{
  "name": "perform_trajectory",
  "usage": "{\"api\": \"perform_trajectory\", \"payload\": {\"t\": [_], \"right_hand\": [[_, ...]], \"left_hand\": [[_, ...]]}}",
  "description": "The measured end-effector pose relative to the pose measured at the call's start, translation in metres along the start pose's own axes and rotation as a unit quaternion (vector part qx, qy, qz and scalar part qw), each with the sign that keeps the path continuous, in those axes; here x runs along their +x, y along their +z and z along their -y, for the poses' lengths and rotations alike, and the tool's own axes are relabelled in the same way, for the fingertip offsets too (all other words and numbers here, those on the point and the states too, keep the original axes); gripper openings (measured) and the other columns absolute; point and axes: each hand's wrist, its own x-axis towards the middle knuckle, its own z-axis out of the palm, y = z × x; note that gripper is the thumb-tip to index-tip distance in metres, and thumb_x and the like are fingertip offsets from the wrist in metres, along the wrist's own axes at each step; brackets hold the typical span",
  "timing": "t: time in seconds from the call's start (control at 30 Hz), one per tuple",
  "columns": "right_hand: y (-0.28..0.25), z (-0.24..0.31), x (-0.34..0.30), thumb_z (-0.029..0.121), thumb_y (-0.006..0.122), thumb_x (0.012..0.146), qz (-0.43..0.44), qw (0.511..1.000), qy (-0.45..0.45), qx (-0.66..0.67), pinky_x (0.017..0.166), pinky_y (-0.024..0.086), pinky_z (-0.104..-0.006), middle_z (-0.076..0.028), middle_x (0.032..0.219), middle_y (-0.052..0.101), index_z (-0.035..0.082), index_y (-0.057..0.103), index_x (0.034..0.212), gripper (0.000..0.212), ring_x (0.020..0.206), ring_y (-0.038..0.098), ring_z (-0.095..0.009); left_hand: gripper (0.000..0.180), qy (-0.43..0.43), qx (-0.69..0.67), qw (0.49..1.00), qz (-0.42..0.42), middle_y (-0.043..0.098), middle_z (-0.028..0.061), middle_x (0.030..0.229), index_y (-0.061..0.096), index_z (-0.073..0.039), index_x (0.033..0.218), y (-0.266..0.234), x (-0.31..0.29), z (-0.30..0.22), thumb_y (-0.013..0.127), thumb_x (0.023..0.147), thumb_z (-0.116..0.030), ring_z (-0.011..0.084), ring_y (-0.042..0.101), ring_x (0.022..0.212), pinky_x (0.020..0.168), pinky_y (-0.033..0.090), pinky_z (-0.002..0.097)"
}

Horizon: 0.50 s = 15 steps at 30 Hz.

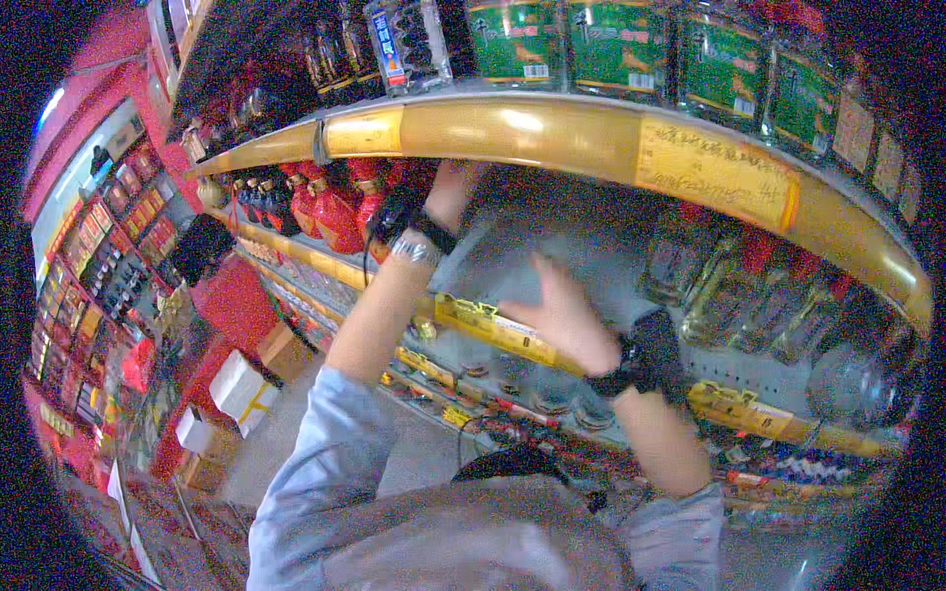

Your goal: Stocking small gold-capped jars onto a store shelf.

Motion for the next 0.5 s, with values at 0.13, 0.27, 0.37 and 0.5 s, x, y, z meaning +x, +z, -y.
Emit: {"api": "perform_trajectory", "payload": {"t": [0.13,0.27,0.37,0.5], "right_hand": [[0.026,0.015,-0.029,0.021,0.069,0.070,0.055,0.981,-0.075,0.169,0.092,0.037,-0.0361,-0.023,0.114,0.049,-0.006,0.040,0.119,0.063,0.107,0.048,-0.033],[0.027,0.027,-0.037,0.021,0.069,0.071,-0.015,0.985,-0.132,0.111,0.091,0.038,-0.0341,-0.018,0.118,0.048,-0.004,0.041,0.119,0.060,0.108,0.048,-0.026],[0.026,0.027,-0.042,0.005,0.063,0.075,0.118,0.938,-0.067,0.319,0.098,0.031,-0.0322,-0.011,0.121,0.046,-0.001,0.037,0.125,0.056,0.115,0.041,-0.019],[0.056,0.035,-0.045,0.010,0.067,0.074,0.193,0.899,-0.038,0.391,0.097,0.033,-0.0308,-0.012,0.119,0.048,-0.005,0.042,0.118,0.053,0.113,0.044,-0.019]], "left_hand": [[0.039,-0.093,-0.057,0.994,0.006,0.054,0.0117,0.106,0.046,0.005,0.111,-0.033,-0.097,-0.083,0.056,0.078,-0.013,0.0185,0.049,0.099,0.088,0.037,0.0293],[0.041,-0.143,-0.036,0.988,0.054,0.050,0.0096,0.118,0.043,0.002,0.119,-0.043,-0.178,-0.108,0.051,0.081,-0.009,0.0189,0.046,0.109,0.095,0.034,0.0311],[0.034,-0.234,-0.053,0.970,0.024,0.054,0.0078,0.111,0.048,0.002,0.114,-0.062,-0.230,-0.116,0.052,0.082,-0.006,0.0138,0.050,0.102,0.088,0.039,0.0280],[0.028,-0.279,-0.044,0.946,-0.159,0.059,0.0085,0.103,0.053,0.001,0.108,-0.091,-0.303,-0.109,0.052,0.082,-0.007,0.0150,0.053,0.097,0.085,0.040,0.0272]]}}
